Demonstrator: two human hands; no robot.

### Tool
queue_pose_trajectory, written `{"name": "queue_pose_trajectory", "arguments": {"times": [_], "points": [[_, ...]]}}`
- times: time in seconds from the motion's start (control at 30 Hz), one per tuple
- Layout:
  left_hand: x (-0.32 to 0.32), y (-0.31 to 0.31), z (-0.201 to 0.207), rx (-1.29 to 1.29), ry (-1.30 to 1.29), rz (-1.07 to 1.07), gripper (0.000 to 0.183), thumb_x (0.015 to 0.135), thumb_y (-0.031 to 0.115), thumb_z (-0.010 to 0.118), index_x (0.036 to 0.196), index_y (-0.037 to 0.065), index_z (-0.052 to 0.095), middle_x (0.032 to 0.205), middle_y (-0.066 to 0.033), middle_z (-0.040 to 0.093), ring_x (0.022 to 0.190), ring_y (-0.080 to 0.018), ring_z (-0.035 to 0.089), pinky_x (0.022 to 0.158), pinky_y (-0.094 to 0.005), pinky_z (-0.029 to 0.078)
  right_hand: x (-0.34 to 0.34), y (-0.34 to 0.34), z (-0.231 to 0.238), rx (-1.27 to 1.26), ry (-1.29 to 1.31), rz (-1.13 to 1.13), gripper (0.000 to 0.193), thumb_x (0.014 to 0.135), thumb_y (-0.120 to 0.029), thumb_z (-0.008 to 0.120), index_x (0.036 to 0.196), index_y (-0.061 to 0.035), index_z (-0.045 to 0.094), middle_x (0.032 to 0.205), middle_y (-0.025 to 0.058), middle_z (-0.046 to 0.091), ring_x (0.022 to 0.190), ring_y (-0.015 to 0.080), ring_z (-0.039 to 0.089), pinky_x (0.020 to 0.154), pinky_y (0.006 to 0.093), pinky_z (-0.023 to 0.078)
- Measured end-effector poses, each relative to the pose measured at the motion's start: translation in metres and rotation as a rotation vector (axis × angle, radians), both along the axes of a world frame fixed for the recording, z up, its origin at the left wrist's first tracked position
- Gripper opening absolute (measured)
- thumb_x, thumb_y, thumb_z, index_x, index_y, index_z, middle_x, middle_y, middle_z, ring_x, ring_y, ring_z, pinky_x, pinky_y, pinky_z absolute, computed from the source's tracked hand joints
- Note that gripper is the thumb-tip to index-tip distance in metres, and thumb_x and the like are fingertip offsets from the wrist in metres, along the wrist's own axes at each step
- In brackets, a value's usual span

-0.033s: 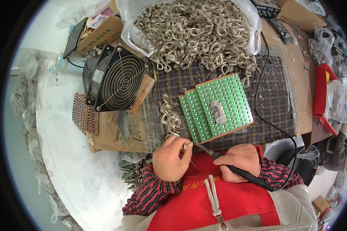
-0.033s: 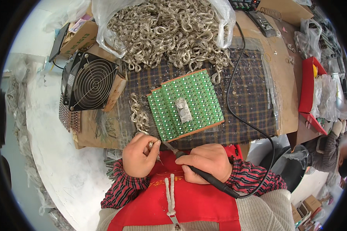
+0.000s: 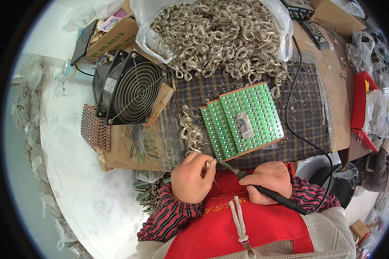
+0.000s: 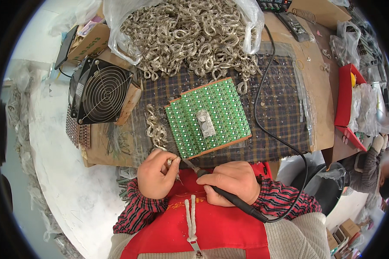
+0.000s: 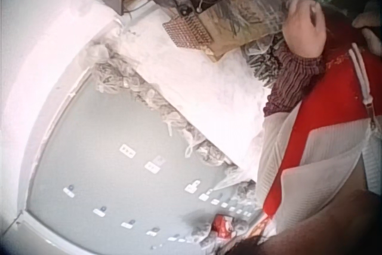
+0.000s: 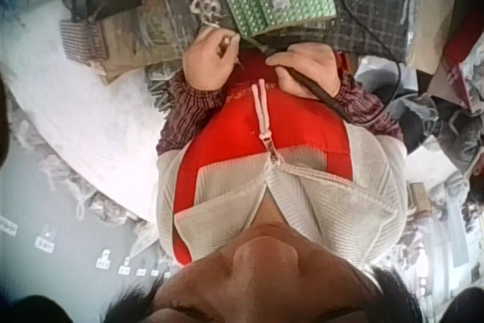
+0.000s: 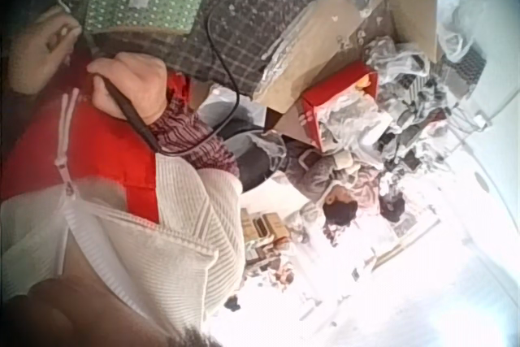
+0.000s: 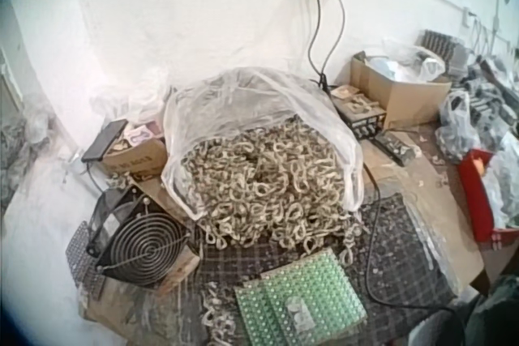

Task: The person uses a soldering iron to attach small metal components to a green circuit board. They repeatedly heat solder joints and place components while holding the board with the other hand.

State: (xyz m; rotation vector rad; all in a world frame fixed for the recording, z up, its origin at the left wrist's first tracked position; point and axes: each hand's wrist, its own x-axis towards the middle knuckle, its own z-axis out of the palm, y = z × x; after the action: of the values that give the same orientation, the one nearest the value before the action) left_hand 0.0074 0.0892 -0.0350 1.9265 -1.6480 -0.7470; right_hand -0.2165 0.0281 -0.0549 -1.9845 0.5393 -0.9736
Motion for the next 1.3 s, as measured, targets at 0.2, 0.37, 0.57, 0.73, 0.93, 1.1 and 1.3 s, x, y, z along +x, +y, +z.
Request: {"name": "queue_pose_trajectory", "arguments": {"times": [0.2,0.37,0.57,0.73,0.93,1.1,1.3], "points": [[-0.0010,0.0003,-0.0038,-0.022,0.007,0.018,0.009,0.090,0.011,0.073,0.088,0.006,0.066,0.078,-0.0058,0.061,0.056,-0.0195,0.062,0.052,-0.0327,0.048,0.0000,0.0008,-0.0011,0.008,-0.025,-0.004,0.025,0.071,-0.003,0.075,0.095,-0.0077,0.071,0.061,0.0047,0.057,0.047,0.0229,0.057,0.044,0.0341,0.044],[-0.0019,0.0008,-0.0048,-0.022,0.020,0.030,0.009,0.089,0.011,0.074,0.088,0.006,0.066,0.078,-0.0058,0.061,0.056,-0.0197,0.062,0.051,-0.0328,0.047,-0.0006,0.0007,-0.0022,0.001,-0.027,0.001,0.024,0.071,-0.003,0.074,0.095,-0.0074,0.071,0.059,0.0045,0.056,0.046,0.0223,0.055,0.043,0.0342,0.043],[-0.0014,0.0016,-0.0046,-0.026,-0.024,0.015,0.009,0.089,0.011,0.074,0.088,0.006,0.066,0.079,-0.0061,0.061,0.056,-0.0208,0.062,0.051,-0.0336,0.048,-0.0023,-0.0002,-0.0036,0.010,-0.038,0.004,0.023,0.072,-0.004,0.074,0.095,-0.0073,0.071,0.058,0.0043,0.055,0.045,0.0217,0.055,0.042,0.0340,0.042],[-0.0011,0.0015,-0.0047,-0.032,-0.041,0.002,0.009,0.089,0.012,0.074,0.088,0.007,0.066,0.080,-0.0065,0.061,0.058,-0.0230,0.062,0.051,-0.0346,0.048,-0.0015,-0.0002,-0.0045,0.002,-0.055,-0.005,0.022,0.073,-0.005,0.074,0.095,-0.0065,0.071,0.058,0.0047,0.056,0.045,0.0219,0.055,0.042,0.0338,0.043],[-0.0007,0.0017,-0.0046,-0.036,-0.058,-0.011,0.010,0.090,0.013,0.074,0.089,0.007,0.066,0.080,-0.0067,0.061,0.059,-0.0245,0.063,0.052,-0.0354,0.048,0.0001,-0.0012,-0.0049,0.003,-0.045,-0.001,0.022,0.073,-0.005,0.073,0.095,-0.0062,0.071,0.058,0.0049,0.056,0.045,0.0217,0.056,0.043,0.0336,0.044],[-0.0006,0.0020,-0.0042,-0.025,-0.051,-0.007,0.009,0.090,0.013,0.074,0.089,0.007,0.067,0.080,-0.0066,0.062,0.060,-0.0246,0.063,0.052,-0.0356,0.049,-0.0017,-0.0020,-0.0041,0.004,-0.063,-0.005,0.022,0.074,-0.004,0.073,0.096,-0.0060,0.071,0.059,0.0051,0.057,0.046,0.0213,0.057,0.043,0.0332,0.044],[-0.0008,0.0015,-0.0039,-0.025,-0.059,-0.010,0.009,0.089,0.013,0.074,0.089,0.007,0.067,0.081,-0.0069,0.062,0.060,-0.0251,0.063,0.052,-0.0360,0.049,-0.0011,-0.0017,-0.0049,0.003,-0.070,-0.009,0.022,0.074,-0.005,0.072,0.097,-0.0060,0.071,0.059,0.0050,0.057,0.046,0.0212,0.057,0.043,0.0332,0.044]]}}
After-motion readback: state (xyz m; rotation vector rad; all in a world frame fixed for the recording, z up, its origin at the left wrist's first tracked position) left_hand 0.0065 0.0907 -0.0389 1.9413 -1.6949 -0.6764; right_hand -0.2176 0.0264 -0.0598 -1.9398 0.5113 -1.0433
